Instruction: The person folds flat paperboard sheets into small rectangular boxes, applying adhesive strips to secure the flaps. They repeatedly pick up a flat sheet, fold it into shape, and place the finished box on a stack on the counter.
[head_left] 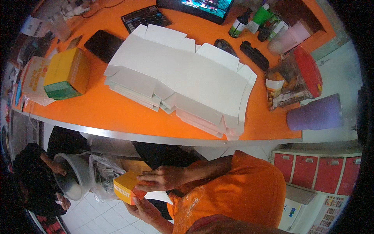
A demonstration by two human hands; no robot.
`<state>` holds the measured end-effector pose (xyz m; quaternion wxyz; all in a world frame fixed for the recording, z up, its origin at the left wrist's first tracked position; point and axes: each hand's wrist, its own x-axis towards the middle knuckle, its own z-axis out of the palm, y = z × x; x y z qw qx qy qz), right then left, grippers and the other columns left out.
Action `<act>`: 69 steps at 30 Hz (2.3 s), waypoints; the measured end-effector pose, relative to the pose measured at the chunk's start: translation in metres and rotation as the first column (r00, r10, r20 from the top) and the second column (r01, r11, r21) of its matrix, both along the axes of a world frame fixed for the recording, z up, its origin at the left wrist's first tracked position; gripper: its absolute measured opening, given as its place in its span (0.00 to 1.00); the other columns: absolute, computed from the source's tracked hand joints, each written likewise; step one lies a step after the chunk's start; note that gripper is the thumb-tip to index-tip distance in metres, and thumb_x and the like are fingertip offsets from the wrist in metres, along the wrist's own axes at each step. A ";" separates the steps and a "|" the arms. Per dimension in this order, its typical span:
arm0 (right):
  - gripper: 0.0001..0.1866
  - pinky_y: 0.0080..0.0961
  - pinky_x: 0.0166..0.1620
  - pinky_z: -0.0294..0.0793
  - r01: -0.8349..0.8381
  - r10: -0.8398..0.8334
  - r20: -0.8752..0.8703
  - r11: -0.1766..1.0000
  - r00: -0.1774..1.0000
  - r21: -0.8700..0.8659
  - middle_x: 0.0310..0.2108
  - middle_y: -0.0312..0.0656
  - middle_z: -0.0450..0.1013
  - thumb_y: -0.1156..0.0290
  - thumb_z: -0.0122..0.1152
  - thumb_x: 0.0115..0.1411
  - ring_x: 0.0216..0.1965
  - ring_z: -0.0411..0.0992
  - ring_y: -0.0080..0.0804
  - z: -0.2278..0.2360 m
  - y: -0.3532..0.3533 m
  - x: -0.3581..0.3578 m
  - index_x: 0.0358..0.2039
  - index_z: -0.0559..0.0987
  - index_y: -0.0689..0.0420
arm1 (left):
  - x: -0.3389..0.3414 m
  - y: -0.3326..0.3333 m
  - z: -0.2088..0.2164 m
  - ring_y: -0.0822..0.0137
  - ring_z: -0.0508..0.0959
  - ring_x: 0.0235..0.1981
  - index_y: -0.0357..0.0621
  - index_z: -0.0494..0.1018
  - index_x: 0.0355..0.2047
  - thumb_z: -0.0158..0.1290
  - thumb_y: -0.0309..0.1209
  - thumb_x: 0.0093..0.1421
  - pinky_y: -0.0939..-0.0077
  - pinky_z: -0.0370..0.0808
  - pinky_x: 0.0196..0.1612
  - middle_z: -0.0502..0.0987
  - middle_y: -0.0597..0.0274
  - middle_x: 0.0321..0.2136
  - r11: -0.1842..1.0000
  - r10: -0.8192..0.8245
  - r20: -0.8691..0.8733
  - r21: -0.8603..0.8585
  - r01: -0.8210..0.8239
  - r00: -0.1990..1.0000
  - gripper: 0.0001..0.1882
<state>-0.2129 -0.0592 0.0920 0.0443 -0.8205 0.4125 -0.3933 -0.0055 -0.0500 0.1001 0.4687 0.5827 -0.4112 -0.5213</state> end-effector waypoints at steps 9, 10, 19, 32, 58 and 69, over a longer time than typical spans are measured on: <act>0.21 0.25 0.34 0.78 -0.063 -0.012 0.446 0.986 0.895 0.153 0.42 0.45 0.72 0.76 0.65 0.53 0.41 0.75 0.34 0.022 -0.005 0.007 0.49 0.78 0.60 | -0.043 0.016 0.031 0.73 0.70 0.29 0.27 0.73 0.42 0.47 0.41 0.71 0.79 0.67 0.33 0.74 0.59 0.29 0.981 0.193 0.196 -0.074 -0.182 0.962 0.22; 0.20 0.25 0.35 0.78 -0.063 -0.018 0.466 0.986 0.884 0.157 0.40 0.45 0.72 0.77 0.66 0.52 0.39 0.74 0.34 0.019 -0.006 0.008 0.48 0.79 0.61 | -0.041 0.017 0.030 0.73 0.68 0.28 0.28 0.73 0.39 0.46 0.41 0.71 0.78 0.66 0.32 0.73 0.60 0.28 0.984 0.168 0.240 -0.095 -0.149 0.956 0.22; 0.14 0.29 0.35 0.76 -0.077 -0.026 0.507 0.980 0.862 0.181 0.32 0.42 0.72 0.76 0.68 0.53 0.34 0.74 0.35 0.040 0.002 0.018 0.42 0.81 0.61 | -0.035 0.021 0.011 0.66 0.77 0.35 0.31 0.70 0.37 0.55 0.35 0.66 0.72 0.76 0.39 0.78 0.49 0.33 0.898 0.376 0.451 -0.393 -0.198 0.809 0.15; 0.08 0.33 0.33 0.74 -0.135 -0.031 0.385 0.908 0.922 0.396 0.30 0.43 0.72 0.72 0.63 0.56 0.31 0.74 0.39 0.056 0.009 0.040 0.35 0.81 0.61 | -0.010 0.028 -0.007 0.63 0.77 0.37 0.28 0.74 0.41 0.56 0.33 0.65 0.70 0.74 0.42 0.79 0.50 0.36 0.871 0.255 0.470 -0.491 0.010 0.845 0.15; 0.08 0.33 0.38 0.75 -0.126 -0.062 0.340 0.855 0.938 0.503 0.34 0.43 0.70 0.70 0.60 0.60 0.35 0.73 0.41 0.038 0.012 0.054 0.35 0.75 0.60 | -0.008 0.030 0.007 0.68 0.75 0.36 0.33 0.74 0.35 0.53 0.35 0.67 0.73 0.71 0.43 0.79 0.56 0.33 0.966 0.114 0.190 -0.252 -0.064 0.975 0.14; 0.09 0.34 0.39 0.75 -0.061 -0.058 0.295 0.924 0.954 0.378 0.34 0.43 0.69 0.71 0.60 0.60 0.35 0.73 0.40 0.034 0.015 0.054 0.37 0.77 0.63 | -0.016 0.032 0.013 0.71 0.76 0.35 0.33 0.71 0.36 0.54 0.25 0.65 0.78 0.72 0.41 0.78 0.56 0.34 0.958 0.148 0.240 -0.277 -0.079 0.959 0.06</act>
